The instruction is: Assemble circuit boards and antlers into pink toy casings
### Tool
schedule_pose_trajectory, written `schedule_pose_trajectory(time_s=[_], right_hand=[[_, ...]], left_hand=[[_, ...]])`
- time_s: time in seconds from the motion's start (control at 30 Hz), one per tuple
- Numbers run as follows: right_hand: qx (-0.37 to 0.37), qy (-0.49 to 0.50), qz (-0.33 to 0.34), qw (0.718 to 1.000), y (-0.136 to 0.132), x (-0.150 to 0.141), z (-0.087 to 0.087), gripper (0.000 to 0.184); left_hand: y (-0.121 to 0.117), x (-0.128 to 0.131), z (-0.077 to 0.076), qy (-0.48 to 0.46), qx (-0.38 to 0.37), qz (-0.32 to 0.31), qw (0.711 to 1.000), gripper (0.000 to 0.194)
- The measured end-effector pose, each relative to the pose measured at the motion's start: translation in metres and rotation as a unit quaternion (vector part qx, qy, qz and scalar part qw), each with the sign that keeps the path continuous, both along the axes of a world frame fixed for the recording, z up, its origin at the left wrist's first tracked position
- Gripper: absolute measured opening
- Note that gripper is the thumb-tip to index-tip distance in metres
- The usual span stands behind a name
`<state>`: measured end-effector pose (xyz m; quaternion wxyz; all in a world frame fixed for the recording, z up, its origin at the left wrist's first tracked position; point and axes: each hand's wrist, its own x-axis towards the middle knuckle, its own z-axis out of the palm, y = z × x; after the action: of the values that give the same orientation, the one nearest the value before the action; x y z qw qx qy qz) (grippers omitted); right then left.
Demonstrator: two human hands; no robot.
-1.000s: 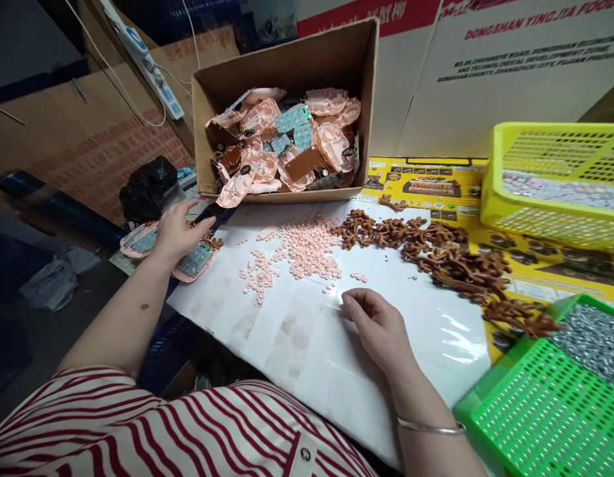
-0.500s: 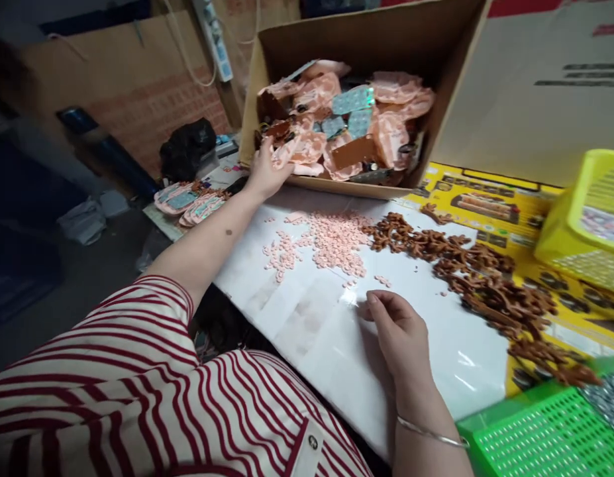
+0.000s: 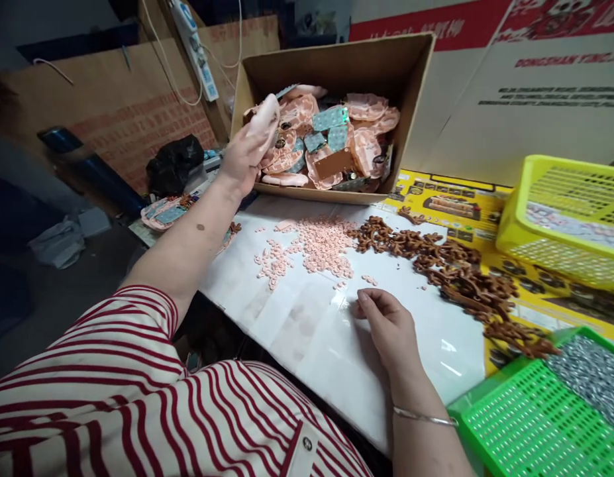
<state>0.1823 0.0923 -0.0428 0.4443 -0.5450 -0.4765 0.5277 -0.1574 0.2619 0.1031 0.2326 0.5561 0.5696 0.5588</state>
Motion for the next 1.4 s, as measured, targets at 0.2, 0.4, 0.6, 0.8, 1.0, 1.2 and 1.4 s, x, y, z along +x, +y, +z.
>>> schedule_pose_trajectory(time_s=[0.2, 0.4, 0.6, 0.8, 1.0, 1.2, 1.4], right_hand=[[-0.007, 0.011, 0.001, 1.0, -0.001, -0.001, 0.005, 0.057], [0.008, 0.018, 0.002, 1.0, 0.0, -0.003, 0.009, 0.056], [0.003, 0.017, -0.011, 1.0, 0.0, -0.003, 0.009, 0.057], [-0.003, -0.003, -0.029, 1.0, 0.001, -0.007, 0.009, 0.059], [0.008, -0.024, -0.003, 1.0, 0.024, -0.045, 0.05, 0.06], [-0.031, 0.172, 0.195, 0.965, 0.028, -0.118, 0.079, 0.056], [-0.134, 0.357, 0.269, 0.885, -0.012, -0.132, 0.066, 0.074]], left_hand=[[-0.006, 0.006, 0.057, -0.081, -0.029, -0.002, 0.996, 0.043], [-0.015, -0.003, 0.076, -0.028, -0.027, -0.07, 0.997, 0.058], [-0.03, -0.028, 0.065, -0.017, -0.017, -0.058, 0.998, 0.074], [-0.057, -0.047, 0.066, -0.008, -0.001, -0.066, 0.998, 0.095], [-0.095, -0.049, 0.069, -0.009, -0.025, -0.057, 0.998, 0.096], [-0.139, -0.032, 0.035, -0.111, 0.031, -0.222, 0.968, 0.075], [-0.186, 0.016, -0.039, 0.094, 0.028, -0.286, 0.953, 0.068]])
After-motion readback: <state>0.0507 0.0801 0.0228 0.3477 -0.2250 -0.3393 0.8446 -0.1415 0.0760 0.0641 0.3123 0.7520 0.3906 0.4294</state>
